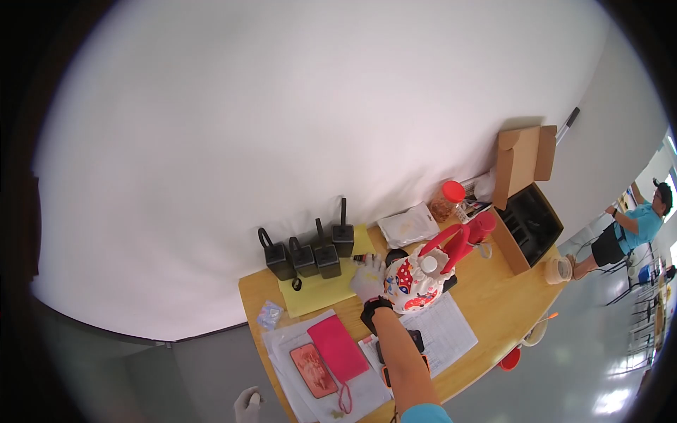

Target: The person sorts items from a trash bag, discards a small object into a red bucket, and sweeps the floor using a broom.

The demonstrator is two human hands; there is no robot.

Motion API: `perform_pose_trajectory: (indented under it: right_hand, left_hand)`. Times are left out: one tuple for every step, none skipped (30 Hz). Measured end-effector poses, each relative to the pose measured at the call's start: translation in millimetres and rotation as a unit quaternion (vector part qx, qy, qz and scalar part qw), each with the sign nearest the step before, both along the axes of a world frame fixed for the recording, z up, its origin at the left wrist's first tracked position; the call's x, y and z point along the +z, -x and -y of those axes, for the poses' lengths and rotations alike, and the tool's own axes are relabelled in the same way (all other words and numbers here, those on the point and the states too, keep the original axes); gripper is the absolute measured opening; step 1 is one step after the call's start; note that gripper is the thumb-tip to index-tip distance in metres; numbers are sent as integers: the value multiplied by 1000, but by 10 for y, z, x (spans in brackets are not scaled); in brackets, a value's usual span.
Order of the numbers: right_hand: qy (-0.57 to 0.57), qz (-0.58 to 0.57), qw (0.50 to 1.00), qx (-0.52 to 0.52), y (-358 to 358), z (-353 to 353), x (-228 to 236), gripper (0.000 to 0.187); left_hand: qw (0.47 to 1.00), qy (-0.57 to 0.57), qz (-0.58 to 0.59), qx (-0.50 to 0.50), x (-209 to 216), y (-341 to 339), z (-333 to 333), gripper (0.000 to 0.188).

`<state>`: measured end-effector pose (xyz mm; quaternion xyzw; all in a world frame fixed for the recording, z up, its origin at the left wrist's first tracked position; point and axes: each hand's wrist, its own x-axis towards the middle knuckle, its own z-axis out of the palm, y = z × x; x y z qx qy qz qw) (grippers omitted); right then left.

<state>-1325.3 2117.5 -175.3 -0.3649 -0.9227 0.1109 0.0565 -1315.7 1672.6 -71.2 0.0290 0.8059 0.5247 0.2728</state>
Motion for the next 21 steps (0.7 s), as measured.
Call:
perform_pose_trajectory:
  right_hand:
    - [62,4,998,-10,26,-33,-23,39]
    - [69,6,998,-7,28,4,-86,39]
    - [64,-8,998,-20,18,64,-135,41]
    - [58,-21,998,-32,1,118,-175,43]
    - [69,-19,997,-22,-34,184,-200,43]
    - [21,-45,999,-11,-112,222,-211,42]
    - [-23,-72,997,-2,-197,285,-213,41]
    - [-10,-74,997,7,-253,387,-82,41]
    - [-12,-107,994,21,-353,489,74,34]
    - [-19,-139,990,29,-451,560,278,28]
    - [-15,-139,990,34,-535,656,462,28]
    - [109,-169,979,4,-626,787,615,25]
    - [234,-197,952,-26,-698,909,659,23]
    - [242,-249,938,-18,-794,998,605,20]
    - [246,-300,921,-12,-898,1060,574,19]
    - [265,-286,919,-60,-957,1155,674,14]
    - [268,-285,918,-61,-1033,1199,697,14]
    - [327,-263,902,-103,-1117,1238,696,14]
    - [384,-240,880,-144,-1192,1286,671,13]
    - [431,-279,842,-165,-1204,1322,653,12]
    - [432,-278,842,-166,-1226,1353,657,12]
  left_hand:
    - [1000,3,-1,2,-14,26,-49,25]
    - [1000,2,-8,-1,15,52,-127,26]
    - [1000,1,-14,-1,41,73,-176,27]
    - [1000,7,-12,5,8,111,-203,27]
    - [999,-10,19,27,-54,144,-202,23]
    - [997,-28,50,50,-126,178,-203,20]
    - [997,-15,50,60,-211,201,-222,20]
    - [999,-13,15,44,-314,239,-256,22]
    - [999,-10,-19,27,-391,276,-280,24]
    - [999,-3,-18,31,-429,333,-359,24]
    - [997,30,-68,-1,-453,403,-456,26]
    - [991,64,-116,-30,-473,469,-535,27]
    - [981,81,-171,-38,-494,539,-612,30]
    - [968,96,-226,-48,-518,618,-705,34]
    - [931,144,-331,-57,-582,714,-830,37]
    - [880,192,-430,-68,-642,797,-946,40]
    - [879,195,-429,-68,-649,845,-1091,40]
    - [862,248,-438,-54,-660,875,-1229,42]
    - [842,300,-447,-39,-677,909,-1304,44]
    - [842,301,-446,-40,-709,946,-1335,44]
    - [911,262,-318,-4,-746,983,-1339,41]
